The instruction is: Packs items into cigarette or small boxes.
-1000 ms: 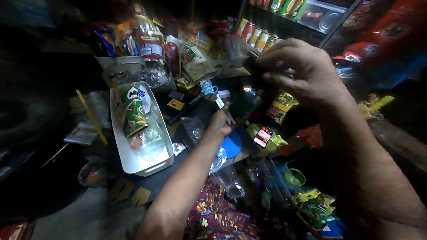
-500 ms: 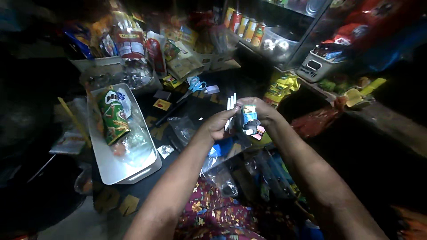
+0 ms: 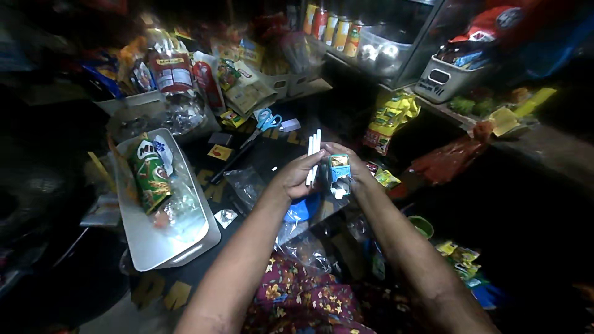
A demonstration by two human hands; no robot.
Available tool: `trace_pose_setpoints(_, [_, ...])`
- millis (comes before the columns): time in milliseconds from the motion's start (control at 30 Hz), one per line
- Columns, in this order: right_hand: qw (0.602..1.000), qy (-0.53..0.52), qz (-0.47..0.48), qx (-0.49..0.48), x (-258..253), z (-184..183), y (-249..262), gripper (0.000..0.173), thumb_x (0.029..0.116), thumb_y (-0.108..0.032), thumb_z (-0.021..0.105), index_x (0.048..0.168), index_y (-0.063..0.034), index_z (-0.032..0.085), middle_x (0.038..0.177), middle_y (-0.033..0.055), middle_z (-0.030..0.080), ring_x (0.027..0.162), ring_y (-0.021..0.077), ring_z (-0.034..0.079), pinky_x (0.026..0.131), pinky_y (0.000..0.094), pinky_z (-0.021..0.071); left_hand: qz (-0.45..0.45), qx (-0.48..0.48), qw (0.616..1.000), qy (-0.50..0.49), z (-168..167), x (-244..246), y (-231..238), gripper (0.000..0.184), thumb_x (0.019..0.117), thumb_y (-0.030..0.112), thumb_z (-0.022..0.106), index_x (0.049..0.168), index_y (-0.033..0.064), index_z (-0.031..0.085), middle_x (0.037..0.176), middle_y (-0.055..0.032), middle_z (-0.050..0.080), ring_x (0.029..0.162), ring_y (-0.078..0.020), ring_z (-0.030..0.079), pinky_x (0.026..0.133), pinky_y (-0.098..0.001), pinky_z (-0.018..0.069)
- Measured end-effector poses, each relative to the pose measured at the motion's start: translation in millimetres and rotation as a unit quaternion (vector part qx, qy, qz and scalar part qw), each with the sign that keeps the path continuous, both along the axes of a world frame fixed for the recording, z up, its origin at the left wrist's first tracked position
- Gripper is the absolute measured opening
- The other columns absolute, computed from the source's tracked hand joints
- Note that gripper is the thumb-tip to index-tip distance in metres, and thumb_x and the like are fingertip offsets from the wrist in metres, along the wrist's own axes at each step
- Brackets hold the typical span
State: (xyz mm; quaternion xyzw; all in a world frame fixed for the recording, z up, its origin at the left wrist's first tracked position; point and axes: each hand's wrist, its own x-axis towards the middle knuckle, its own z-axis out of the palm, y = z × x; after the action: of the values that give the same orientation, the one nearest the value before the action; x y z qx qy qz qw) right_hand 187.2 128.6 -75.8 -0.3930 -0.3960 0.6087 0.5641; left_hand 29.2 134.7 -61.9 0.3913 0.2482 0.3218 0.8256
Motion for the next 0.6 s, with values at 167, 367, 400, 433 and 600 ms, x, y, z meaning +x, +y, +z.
trace_pose_setpoints(167, [0.997,0.072,-0.013,-0.023,6,-18,3,0.027,0.1099,-0.012,0.037,0.121,-0.0048,0.061,0.092,0.0024,0.073,0.066,0.0046,0.066,0.056,0.0189,0.0550,-0.003,-0.002,1.000,-0.005,2,-1,0,0.030,0.1109,0.031,0.035,0.108,0.0135,0.059,0.084,-0.0031,0.066,0.072,-0.0121,0.069,0.063,-0.0253,0.0589])
trace_pose_setpoints(367, [0.998,0.007,0.017,0.054,8,-1,3,0.038,0.1109,-0.019,0.031,0.115,-0.0027,0.066,0.090,0.0014,0.072,0.077,0.0056,0.069,0.069,0.0211,0.0580,-0.008,-0.002,1.000,0.017,5,0,-3,0.027,0.1107,0.029,0.038,0.109,0.0108,0.057,0.084,-0.0053,0.067,0.072,-0.0132,0.069,0.061,-0.0254,0.0582])
trace_pose_setpoints(400, [0.998,-0.006,0.018,0.057,7,5,2,0.036,0.1101,-0.018,0.034,0.112,-0.0030,0.067,0.089,0.0008,0.073,0.078,0.0052,0.069,0.071,0.0211,0.0581,0.031,-0.014,0.998,0.058,25,4,-17,0.027,0.1113,0.027,0.036,0.107,0.0098,0.056,0.080,-0.0047,0.066,0.069,-0.0122,0.068,0.059,-0.0235,0.0569])
trace_pose_setpoints(433, [0.998,-0.019,0.018,0.055,6,10,1,0.031,0.1086,-0.015,0.038,0.110,-0.0034,0.067,0.088,-0.0001,0.073,0.076,0.0045,0.069,0.071,0.0210,0.0584,0.085,-0.031,0.988,0.127,55,12,-38,0.026,0.1121,0.024,0.033,0.105,0.0097,0.054,0.075,-0.0029,0.062,0.063,-0.0106,0.066,0.056,-0.0212,0.0551])
trace_pose_setpoints(600, [0.996,-0.064,0.030,0.050,13,4,14,0.012,0.1015,-0.007,0.058,0.101,-0.0015,0.069,0.074,-0.0021,0.066,0.061,0.0022,0.060,0.057,0.0192,0.0515,0.009,0.011,0.996,0.086,30,2,-23,0.027,0.1116,0.027,0.036,0.114,0.0081,0.056,0.085,-0.0055,0.066,0.070,-0.0122,0.068,0.058,-0.0226,0.0561])
